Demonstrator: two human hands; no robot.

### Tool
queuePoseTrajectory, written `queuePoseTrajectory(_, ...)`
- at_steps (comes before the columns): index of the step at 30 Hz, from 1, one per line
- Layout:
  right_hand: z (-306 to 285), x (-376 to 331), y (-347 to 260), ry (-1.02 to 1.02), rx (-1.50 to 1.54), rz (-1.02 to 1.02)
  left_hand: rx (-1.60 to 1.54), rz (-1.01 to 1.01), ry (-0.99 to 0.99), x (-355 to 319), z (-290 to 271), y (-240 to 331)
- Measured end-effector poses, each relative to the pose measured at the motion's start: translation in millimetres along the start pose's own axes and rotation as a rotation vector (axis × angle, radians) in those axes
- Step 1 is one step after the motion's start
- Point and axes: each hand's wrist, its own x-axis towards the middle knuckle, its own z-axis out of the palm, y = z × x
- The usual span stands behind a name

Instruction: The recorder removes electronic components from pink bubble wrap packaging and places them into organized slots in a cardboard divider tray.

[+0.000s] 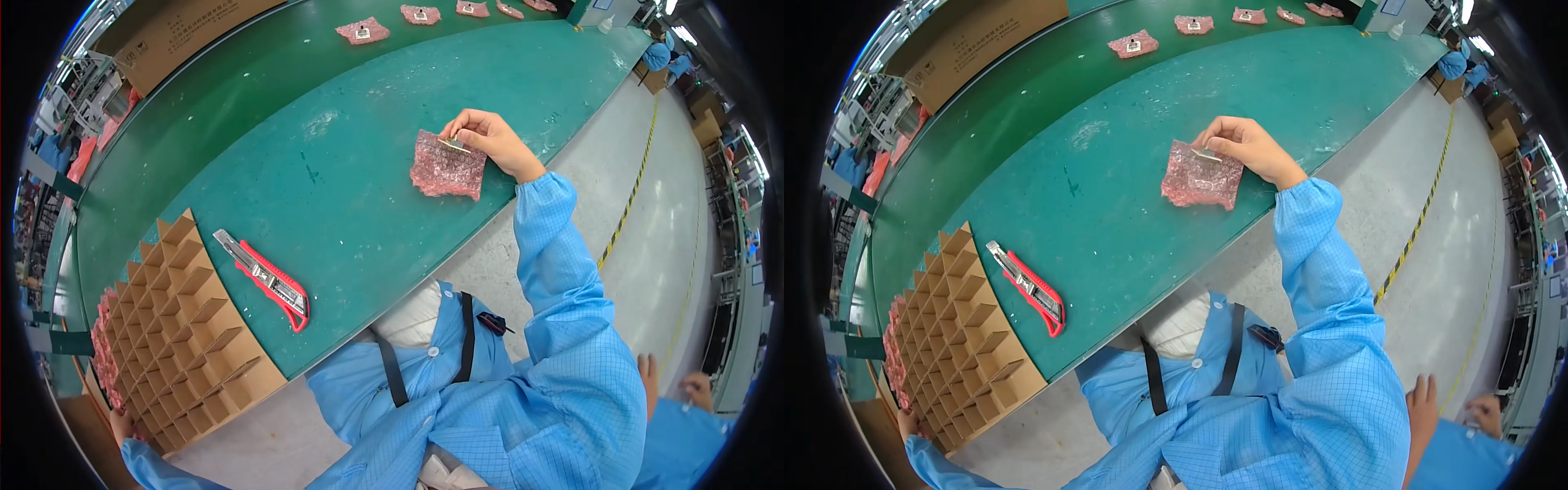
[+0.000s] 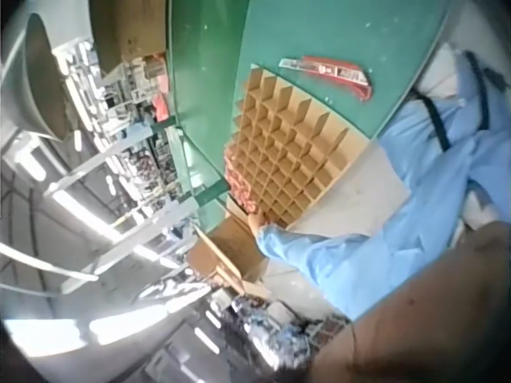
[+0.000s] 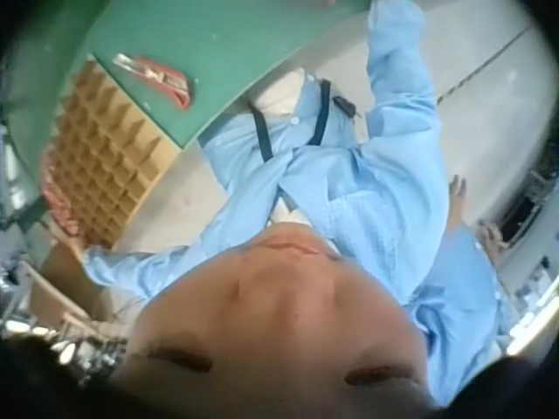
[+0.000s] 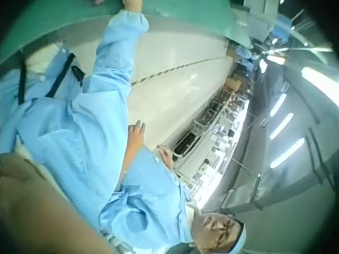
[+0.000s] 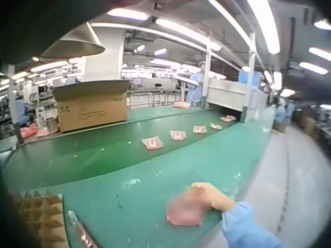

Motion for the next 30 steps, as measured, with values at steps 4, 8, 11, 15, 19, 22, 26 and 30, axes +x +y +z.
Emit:
queuePoseTrajectory(4, -9, -7, 0, 0.007, 0.006, -0.009, -0.175, -0.007, -0.038, -3, 8, 31)
queuePoseTrajectory(8, -5, -1, 3, 0.021, 0.01, -0.131, -0.045, -0.011, -0.03, -11, -9, 19)
queuePoseTrajectory(11, -12, -3, 2, 0.069, -0.021, -0.21, -0.061, -0.016, -0.084, -5, -4, 26)
queuePoseTrajectory(15, -17, -7, -4, 0.045, 0.035, -0.236, -0.138, -0.088, -0.166, 3, -3, 24)
queuePoseTrajectory(19, -13, 1, -7, -0.045, 0.139, -0.342, -0.135, -0.106, -0.208, 5, -17, -1)
queuePoseTrajectory(22, -17, 5, -16, -0.059, 0.173, -0.408, -0.237, -0.179, -0.241, -2, -27, 9)
queuePoseTrajectory(26, -29, 16, -17, -0.15, 0.264, -0.469, -0.401, -0.283, -0.273, -22, -25, 30)
queuePoseTrajectory(30, -15, 21, -25, -0.315, 0.657, -0.437, -0.594, -0.242, -0.224, -39, -26, 43)
